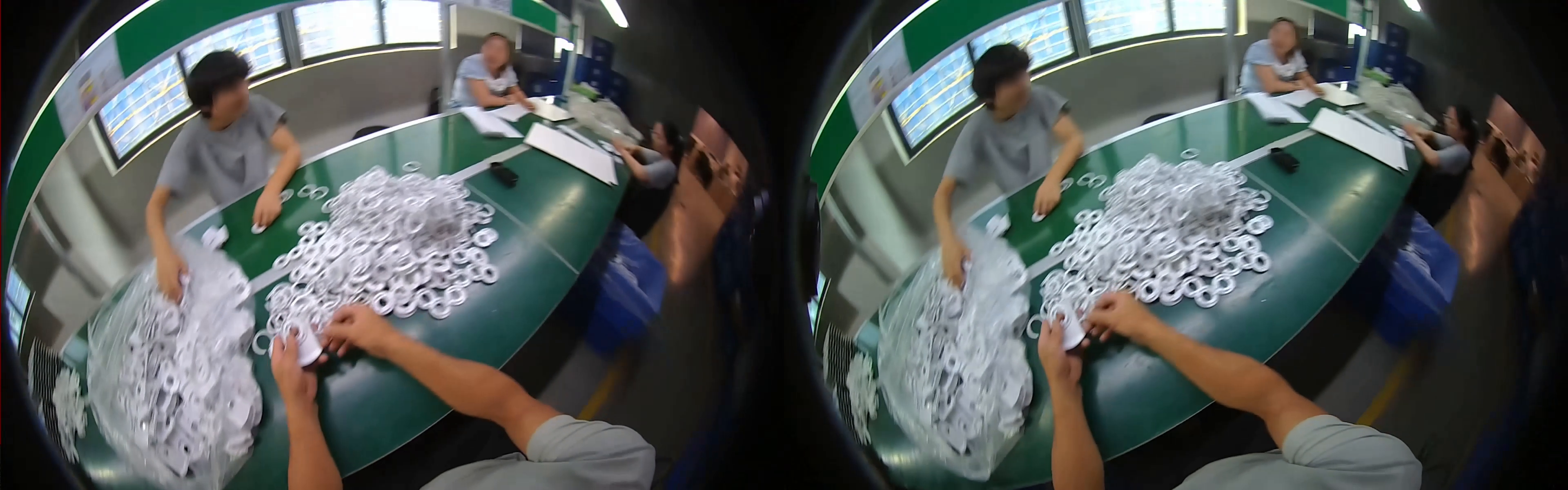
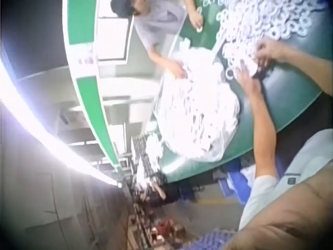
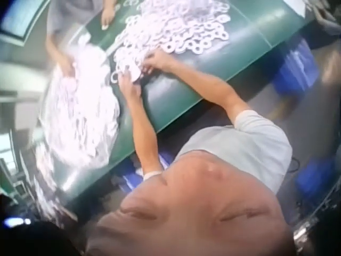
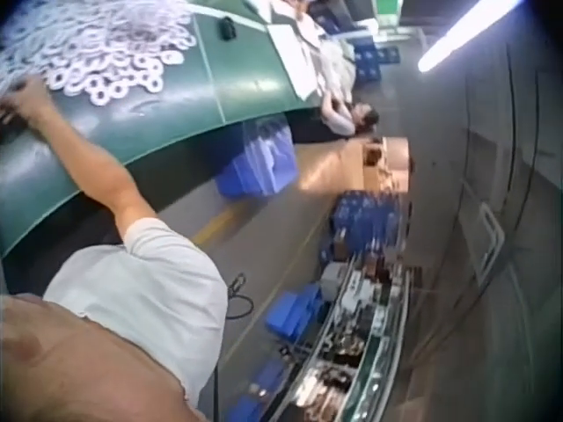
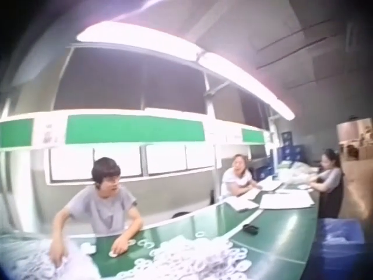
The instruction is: Assembling small white circular parts into rectangular plastic housings on a factory assembly line.
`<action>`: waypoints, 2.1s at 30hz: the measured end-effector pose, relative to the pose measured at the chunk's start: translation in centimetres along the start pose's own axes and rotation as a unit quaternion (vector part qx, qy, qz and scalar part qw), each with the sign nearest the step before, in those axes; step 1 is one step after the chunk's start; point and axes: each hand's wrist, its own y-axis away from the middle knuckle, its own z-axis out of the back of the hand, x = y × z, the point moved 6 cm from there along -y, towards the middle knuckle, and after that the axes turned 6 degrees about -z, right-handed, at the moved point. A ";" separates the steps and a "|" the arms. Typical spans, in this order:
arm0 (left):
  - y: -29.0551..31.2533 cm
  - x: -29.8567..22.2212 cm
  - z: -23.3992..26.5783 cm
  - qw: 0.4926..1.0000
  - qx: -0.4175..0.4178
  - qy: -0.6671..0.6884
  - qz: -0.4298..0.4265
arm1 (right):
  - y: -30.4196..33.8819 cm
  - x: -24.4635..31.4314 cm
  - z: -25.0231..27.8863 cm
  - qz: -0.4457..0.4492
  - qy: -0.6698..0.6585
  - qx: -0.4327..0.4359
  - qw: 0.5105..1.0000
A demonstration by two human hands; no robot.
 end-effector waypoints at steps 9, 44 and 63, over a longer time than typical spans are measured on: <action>1.1 0.7 -1.0 0.988 0.113 -0.089 0.047 | 1.8 3.0 2.4 -0.027 0.206 0.002 0.978; 0.7 3.7 -2.6 0.985 0.120 -0.002 0.122 | 2.1 3.3 2.8 -0.006 0.155 -0.123 0.980; 1.1 3.0 -3.0 0.986 0.129 -0.034 0.105 | 2.4 2.6 2.2 -0.031 0.250 -0.119 0.960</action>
